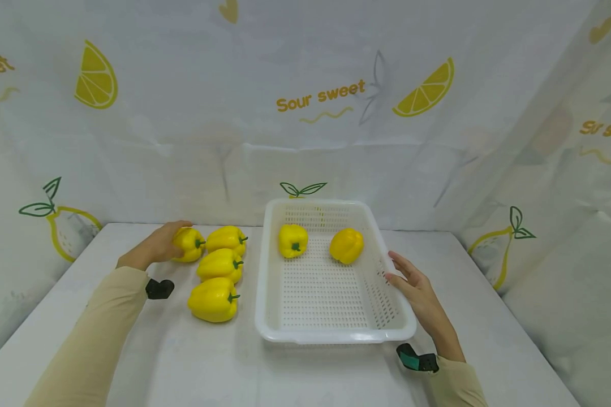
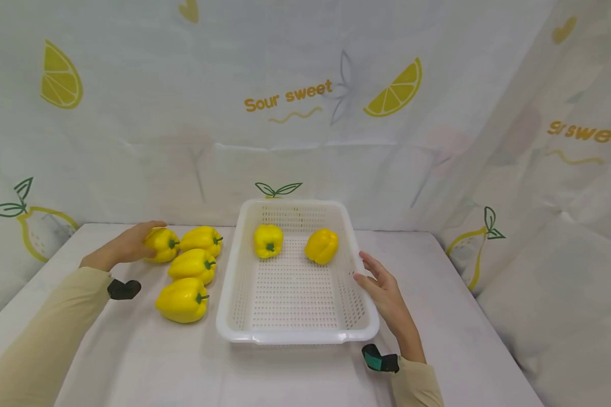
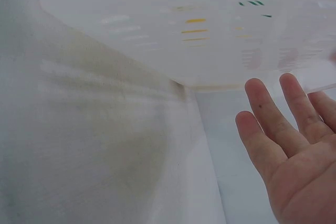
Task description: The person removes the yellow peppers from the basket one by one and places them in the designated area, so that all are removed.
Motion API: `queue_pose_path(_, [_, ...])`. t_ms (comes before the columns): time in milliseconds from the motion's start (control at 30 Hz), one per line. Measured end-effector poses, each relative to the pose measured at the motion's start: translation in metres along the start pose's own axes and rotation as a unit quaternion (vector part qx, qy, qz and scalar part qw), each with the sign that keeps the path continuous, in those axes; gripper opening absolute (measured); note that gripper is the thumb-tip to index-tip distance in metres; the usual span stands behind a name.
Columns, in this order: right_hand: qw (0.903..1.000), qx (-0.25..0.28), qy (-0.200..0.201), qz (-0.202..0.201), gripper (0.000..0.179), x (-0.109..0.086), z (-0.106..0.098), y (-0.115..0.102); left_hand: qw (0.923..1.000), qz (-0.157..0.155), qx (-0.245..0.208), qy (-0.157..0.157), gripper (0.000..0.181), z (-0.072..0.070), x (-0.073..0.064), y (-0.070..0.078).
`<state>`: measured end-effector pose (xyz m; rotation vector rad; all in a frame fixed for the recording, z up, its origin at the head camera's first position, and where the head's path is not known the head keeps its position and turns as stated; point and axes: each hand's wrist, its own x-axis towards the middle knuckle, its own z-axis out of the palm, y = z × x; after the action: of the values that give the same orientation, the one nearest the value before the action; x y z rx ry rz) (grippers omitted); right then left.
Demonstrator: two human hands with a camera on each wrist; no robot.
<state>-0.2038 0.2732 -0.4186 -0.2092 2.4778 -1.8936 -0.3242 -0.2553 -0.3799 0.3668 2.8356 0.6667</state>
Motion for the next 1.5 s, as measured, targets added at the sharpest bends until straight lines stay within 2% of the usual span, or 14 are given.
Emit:
queue_pose_path(267, [1.0000, -0.004, 0.002, -0.001, 0.065, 0.000, 0.000, -0.001, 0.9998, 0.012, -0.006, 0.013, 0.064, -0.005, -0.003, 0.007])
queue_pose_path(600, [1.0000, 0.004, -0.003, -0.002, 0.065, 0.001, -0.001, 0.002, 0.9989, 0.030, -0.013, 0.034, 0.060, -0.006, 0.002, 0.018])
queue_pose_path(933, [1.0000, 0.006, -0.005, -0.002, 0.066, 0.001, -0.001, 0.002, 0.9971, 0.050, -0.024, 0.052, 0.060, -0.003, 0.006, 0.040])
queue_pose_path(1500, [0.9999, 0.012, 0.001, 0.001, 0.067, 0.001, -0.001, 0.003, 0.9930, 0.088, -0.061, 0.050, 0.059, 0.007, 0.017, 0.073])
